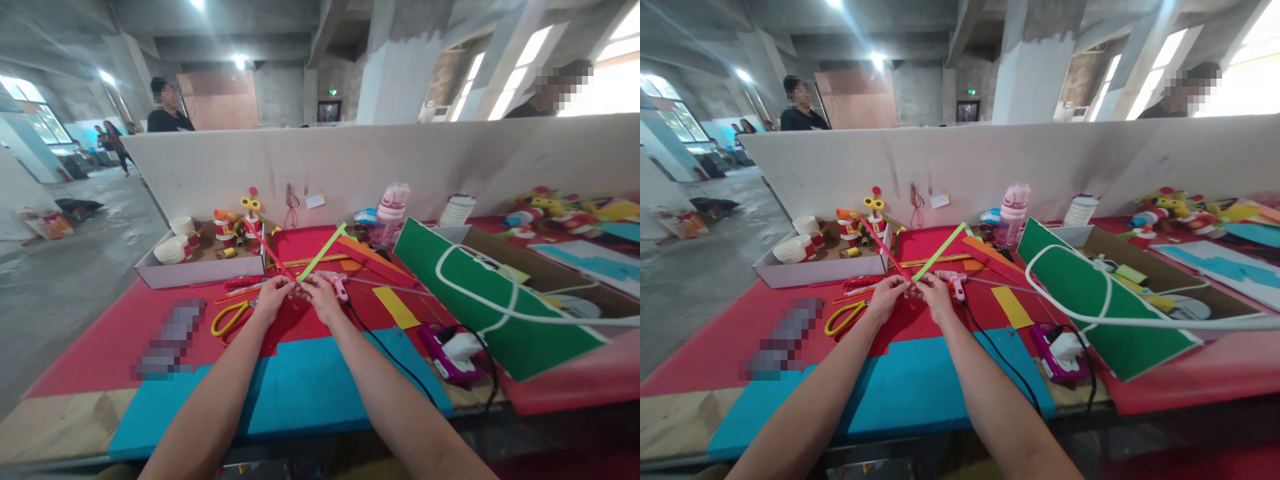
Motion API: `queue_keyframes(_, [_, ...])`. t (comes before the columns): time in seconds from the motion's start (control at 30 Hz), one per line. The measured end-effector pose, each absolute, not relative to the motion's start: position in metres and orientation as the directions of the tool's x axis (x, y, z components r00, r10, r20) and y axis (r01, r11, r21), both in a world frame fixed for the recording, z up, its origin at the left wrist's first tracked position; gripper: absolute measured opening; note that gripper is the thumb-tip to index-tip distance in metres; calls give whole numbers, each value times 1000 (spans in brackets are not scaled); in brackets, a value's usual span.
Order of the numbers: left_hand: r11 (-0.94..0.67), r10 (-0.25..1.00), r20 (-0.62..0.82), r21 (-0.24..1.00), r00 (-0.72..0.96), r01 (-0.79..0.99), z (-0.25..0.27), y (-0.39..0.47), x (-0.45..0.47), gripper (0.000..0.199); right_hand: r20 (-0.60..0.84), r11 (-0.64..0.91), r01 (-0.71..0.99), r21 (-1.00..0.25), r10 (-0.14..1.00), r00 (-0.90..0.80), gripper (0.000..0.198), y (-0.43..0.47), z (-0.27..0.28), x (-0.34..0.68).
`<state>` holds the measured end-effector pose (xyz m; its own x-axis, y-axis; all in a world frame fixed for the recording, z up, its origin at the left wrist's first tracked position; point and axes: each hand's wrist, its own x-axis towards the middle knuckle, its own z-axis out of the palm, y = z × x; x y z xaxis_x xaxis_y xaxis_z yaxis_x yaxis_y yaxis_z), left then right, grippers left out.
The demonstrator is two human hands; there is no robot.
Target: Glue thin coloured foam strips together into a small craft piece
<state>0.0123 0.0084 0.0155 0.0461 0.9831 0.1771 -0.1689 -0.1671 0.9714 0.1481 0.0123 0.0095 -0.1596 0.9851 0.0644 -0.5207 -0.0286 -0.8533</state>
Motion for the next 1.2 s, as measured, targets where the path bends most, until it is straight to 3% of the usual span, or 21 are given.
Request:
queue_keyframes(0.13, [-187, 979, 194, 977, 67, -100, 19, 7, 11, 23, -8, -120, -607, -785, 983, -184, 30, 16, 5, 151])
queue_keyframes(0.6, [-113, 992, 118, 989, 53, -93, 13, 10, 10, 21, 12, -106, -520, -847, 976, -218, 40, 10, 9, 149])
queue_keyframes(0.8, [-133, 987, 142, 984, 77, -116, 15, 7, 11, 21, 18, -51, -392, -918, 985, -170, 38, 13, 7, 150])
queue_keyframes(1.1, [-153, 981, 163, 983, 105, -98, 17, 6, 11, 28, 25, 7, -462, -887, 999, -33, 30, 15, 4, 146])
queue_keyframes(1.2, [-139, 981, 148, 988, 126, -74, 17, 5, 13, 33, 53, 59, -394, -917, 998, 28, 26, 18, 4, 147])
